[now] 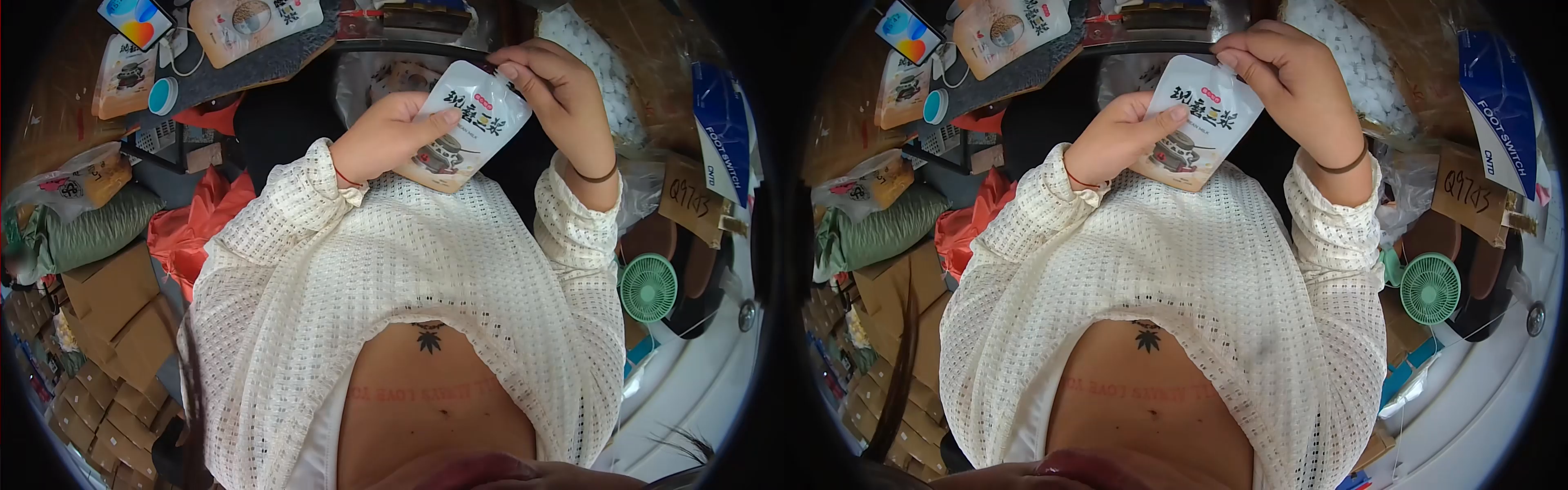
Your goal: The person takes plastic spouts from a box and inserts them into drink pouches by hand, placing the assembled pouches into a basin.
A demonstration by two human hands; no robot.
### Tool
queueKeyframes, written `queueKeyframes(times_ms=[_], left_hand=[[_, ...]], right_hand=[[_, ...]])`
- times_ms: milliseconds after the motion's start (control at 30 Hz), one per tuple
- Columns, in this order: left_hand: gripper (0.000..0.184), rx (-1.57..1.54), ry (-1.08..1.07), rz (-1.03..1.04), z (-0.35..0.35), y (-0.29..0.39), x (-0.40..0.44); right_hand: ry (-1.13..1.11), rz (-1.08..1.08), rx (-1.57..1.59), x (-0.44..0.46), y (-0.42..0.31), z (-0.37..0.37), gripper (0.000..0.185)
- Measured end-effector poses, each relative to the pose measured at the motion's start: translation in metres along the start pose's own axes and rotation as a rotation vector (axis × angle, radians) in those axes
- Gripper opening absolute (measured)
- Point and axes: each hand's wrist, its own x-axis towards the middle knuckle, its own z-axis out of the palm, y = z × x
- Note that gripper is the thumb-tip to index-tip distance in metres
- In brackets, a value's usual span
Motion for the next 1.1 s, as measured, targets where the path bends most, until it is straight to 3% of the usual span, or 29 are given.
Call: queueKeyframes(times_ms=[133,267,367,500,533,600,633,700,767,800,833,900,1000,1100], left_hand=[[0.03,0.014,-0.1,-0.022,-0.007,-0.006,0.005],[0.029,-0.104,0.017,0.044,-0.027,0.002,0.016],[0.033,-0.155,0.042,0.116,-0.047,0.014,0.033],[0.034,-0.177,0.074,0.113,-0.054,0.013,0.044],[0.039,-0.039,0.084,0.246,-0.058,0.008,0.044],[0.048,0.663,0.73,0.557,-0.087,0.019,0.031],[0.06,1.081,0.89,0.88,-0.108,0.032,0.022],[0.062,1.852,1.066,0.788,-0.122,0.048,0.001],[0.056,1.991,0.917,0.725,-0.14,0.018,-0.011],[0.053,1.931,0.763,0.616,-0.127,0.015,-0.021],[0.049,1.948,0.669,0.656,-0.13,0.009,-0.024],[0.036,1.658,0.694,0.692,-0.119,0.008,-0.031],[0.021,0.771,0.596,0.478,-0.097,0.017,-0.033],[0.018,0.626,0.41,0.437,-0.084,0.011,-0.026]], right_hand=[[0.188,0.275,0.159,-0.008,0.003,-0.012,0.021],[0.401,0.422,0.614,-0.016,0.015,-0.022,0.026],[0.233,0.444,0.569,-0.024,0.017,-0.015,0.026],[0.178,0.437,0.512,-0.022,0.007,0.007,0.026],[0.144,0.494,0.555,-0.025,0.01,0.005,0.024],[0.196,0.446,0.496,-0.027,0.01,0.009,0.024],[0.222,0.419,0.465,-0.026,0.009,0.009,0.023],[0.226,0.345,0.36,-0.025,0.008,0.007,0.022],[0.264,0.272,0.329,-0.022,0.008,0.009,0.02],[0.3,0.237,0.349,-0.017,0.007,0.014,0.019],[0.335,0.204,0.369,-0.014,0.007,0.019,0.018],[0.286,0.144,0.291,-0.011,0.012,0.029,0.016],[0.192,0.043,0.136,-0.001,0.006,0.044,0.014],[0.124,0.046,0.194,0.008,-0.012,0.047,0.013]])
